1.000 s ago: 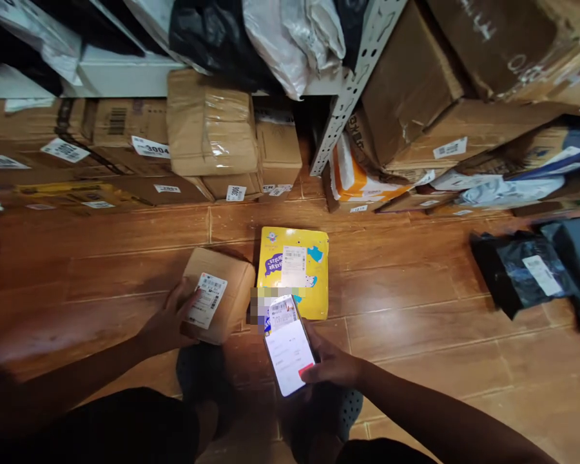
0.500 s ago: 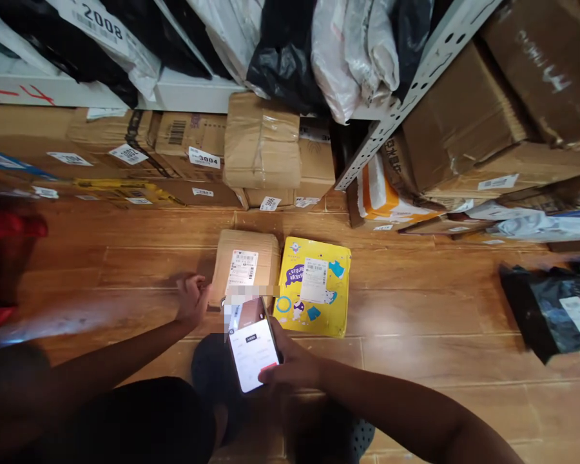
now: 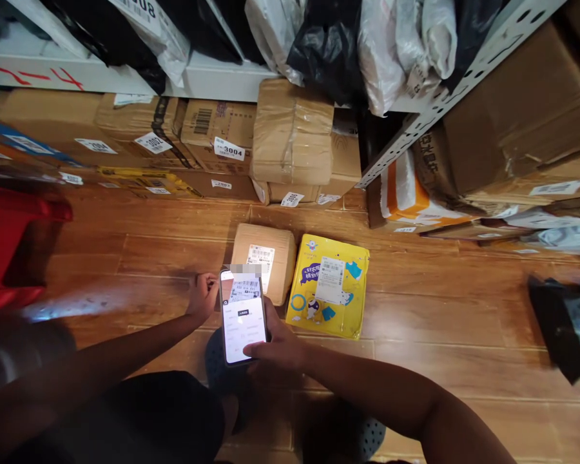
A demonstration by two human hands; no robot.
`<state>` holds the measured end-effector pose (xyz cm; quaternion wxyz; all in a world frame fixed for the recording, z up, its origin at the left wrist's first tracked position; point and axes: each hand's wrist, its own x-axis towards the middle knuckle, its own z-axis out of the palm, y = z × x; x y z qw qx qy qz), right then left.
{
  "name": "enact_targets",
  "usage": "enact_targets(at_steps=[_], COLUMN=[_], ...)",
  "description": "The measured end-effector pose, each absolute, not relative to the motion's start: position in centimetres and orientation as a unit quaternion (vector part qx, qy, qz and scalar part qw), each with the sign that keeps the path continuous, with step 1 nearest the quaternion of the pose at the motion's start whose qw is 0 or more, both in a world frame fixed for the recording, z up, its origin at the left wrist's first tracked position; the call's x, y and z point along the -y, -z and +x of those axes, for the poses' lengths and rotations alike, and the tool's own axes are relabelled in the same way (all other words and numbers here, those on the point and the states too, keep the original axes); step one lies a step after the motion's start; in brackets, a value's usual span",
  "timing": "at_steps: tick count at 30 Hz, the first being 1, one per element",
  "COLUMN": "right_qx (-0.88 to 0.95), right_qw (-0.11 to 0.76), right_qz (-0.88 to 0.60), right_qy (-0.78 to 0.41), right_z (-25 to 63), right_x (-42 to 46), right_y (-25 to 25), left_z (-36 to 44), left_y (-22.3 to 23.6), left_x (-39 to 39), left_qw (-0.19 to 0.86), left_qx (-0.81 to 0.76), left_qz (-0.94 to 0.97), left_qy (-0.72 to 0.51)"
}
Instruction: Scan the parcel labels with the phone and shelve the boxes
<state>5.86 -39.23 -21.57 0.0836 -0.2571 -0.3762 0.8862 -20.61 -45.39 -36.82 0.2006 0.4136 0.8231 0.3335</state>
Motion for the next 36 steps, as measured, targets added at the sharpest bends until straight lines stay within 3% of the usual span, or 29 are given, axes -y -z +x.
enact_targets(at_steps=[30, 36], right_qx=[0.389, 0.384], right_qw=[0.114, 0.099], right_qz=[-0.241, -0.251], right_qy=[-0.882, -0.883], right_z=[6.2, 6.7], right_x=[39.1, 39.1], right_y=[22.2, 22.9], left_z=[-20.4, -19.7], left_y=[36.9, 34.5], left_x=[45.1, 44.5], left_qw=[0.229, 0.226], left_qx=[-0.803, -0.790], left_qz=[0.418, 0.417], left_qy=[-0.357, -0.389])
